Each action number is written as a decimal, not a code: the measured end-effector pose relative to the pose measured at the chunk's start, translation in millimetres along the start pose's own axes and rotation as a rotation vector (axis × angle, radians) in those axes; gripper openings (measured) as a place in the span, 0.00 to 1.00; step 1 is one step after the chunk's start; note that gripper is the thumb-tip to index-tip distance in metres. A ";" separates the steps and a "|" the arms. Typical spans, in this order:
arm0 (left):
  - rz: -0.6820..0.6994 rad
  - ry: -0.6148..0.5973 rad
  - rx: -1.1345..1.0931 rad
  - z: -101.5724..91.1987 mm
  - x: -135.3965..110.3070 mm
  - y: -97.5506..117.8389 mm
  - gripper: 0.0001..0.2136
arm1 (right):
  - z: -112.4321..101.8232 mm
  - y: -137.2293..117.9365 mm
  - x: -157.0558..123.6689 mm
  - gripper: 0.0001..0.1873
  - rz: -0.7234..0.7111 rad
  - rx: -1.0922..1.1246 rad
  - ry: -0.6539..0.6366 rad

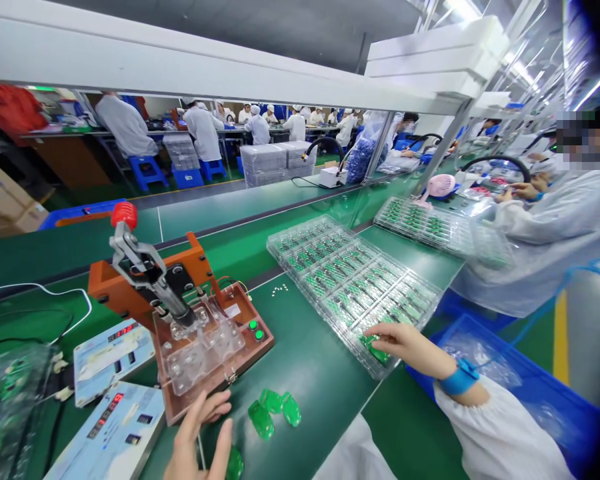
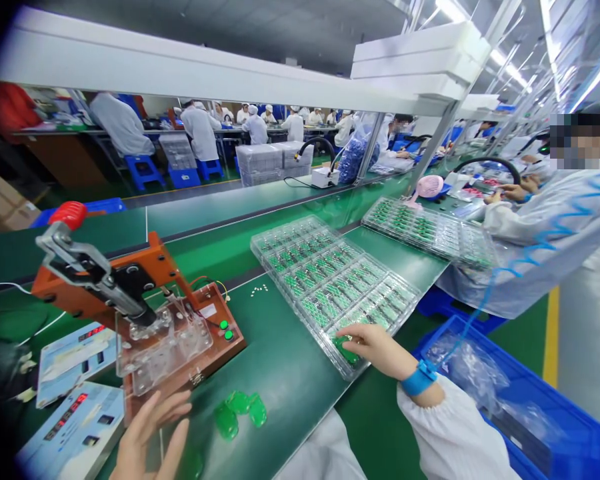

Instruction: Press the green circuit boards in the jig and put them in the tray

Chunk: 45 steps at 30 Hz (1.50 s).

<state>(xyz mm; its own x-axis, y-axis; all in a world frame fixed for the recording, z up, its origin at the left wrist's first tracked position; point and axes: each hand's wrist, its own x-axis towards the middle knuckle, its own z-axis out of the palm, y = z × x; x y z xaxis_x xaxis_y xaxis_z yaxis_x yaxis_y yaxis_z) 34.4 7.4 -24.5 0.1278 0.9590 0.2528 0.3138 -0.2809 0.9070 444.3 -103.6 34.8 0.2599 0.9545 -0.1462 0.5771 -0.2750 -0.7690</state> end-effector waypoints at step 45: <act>0.266 -0.200 0.552 -33.1 -52.7 -5.6 0.08 | 178.6 -104.3 50.4 0.20 -0.624 -0.252 -0.563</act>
<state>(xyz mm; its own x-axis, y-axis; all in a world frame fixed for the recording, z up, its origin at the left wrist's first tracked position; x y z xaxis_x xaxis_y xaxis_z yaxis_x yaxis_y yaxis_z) -5.3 -40.4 -31.7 0.4243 0.8434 0.3295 0.6785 -0.5371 0.5012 258.8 -6.2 -3.5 -0.5425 0.8361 -0.0817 0.6575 0.3621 -0.6608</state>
